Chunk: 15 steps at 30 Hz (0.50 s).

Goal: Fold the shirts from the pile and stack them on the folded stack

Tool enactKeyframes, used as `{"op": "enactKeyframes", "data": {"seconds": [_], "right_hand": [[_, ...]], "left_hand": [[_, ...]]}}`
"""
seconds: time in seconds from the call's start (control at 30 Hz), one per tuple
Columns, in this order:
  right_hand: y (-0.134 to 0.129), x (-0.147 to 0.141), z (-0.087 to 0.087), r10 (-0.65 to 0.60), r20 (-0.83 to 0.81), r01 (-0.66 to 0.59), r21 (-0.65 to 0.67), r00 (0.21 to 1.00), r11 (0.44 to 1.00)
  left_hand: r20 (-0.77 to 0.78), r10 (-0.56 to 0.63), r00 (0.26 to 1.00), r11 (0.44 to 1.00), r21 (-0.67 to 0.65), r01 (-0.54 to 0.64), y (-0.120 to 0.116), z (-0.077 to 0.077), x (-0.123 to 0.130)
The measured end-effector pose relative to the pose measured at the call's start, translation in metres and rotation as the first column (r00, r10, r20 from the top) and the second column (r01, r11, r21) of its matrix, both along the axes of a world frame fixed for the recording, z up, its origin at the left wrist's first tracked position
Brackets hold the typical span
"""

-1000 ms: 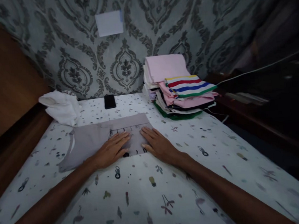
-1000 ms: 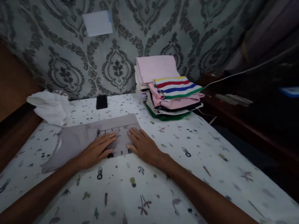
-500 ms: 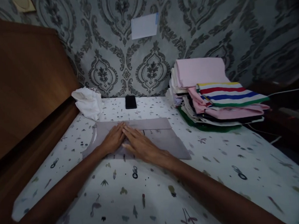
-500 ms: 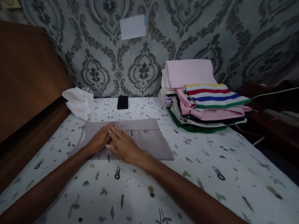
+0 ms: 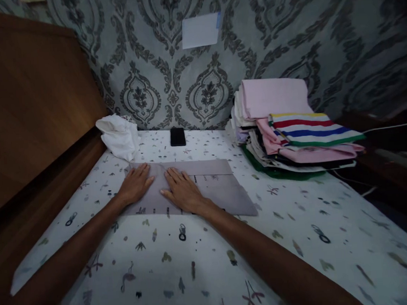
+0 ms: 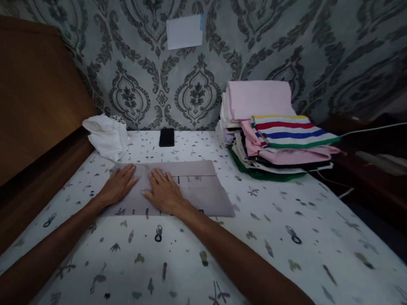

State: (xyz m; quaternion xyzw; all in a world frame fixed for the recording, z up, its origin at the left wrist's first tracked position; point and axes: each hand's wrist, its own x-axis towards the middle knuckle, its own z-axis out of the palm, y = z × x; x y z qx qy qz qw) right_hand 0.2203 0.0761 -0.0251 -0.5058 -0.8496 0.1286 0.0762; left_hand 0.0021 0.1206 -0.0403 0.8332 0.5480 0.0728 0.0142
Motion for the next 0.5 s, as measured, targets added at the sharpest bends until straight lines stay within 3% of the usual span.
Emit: {"op": "enactKeyframes", "data": {"seconds": [0.17,0.5], "right_hand": [[-0.005,0.026,-0.002,-0.069,-0.013,0.069,0.007,0.998,0.998],[-0.027,0.112,-0.006,-0.296,0.095,0.282,0.141,0.950,0.949]], "left_hand": [[-0.031,0.024,0.999,0.998,0.058,-0.022,0.000,-0.003,-0.016],[-0.038,0.004,0.999,0.996,0.092,-0.001,0.002,-0.006,-0.017]]}}
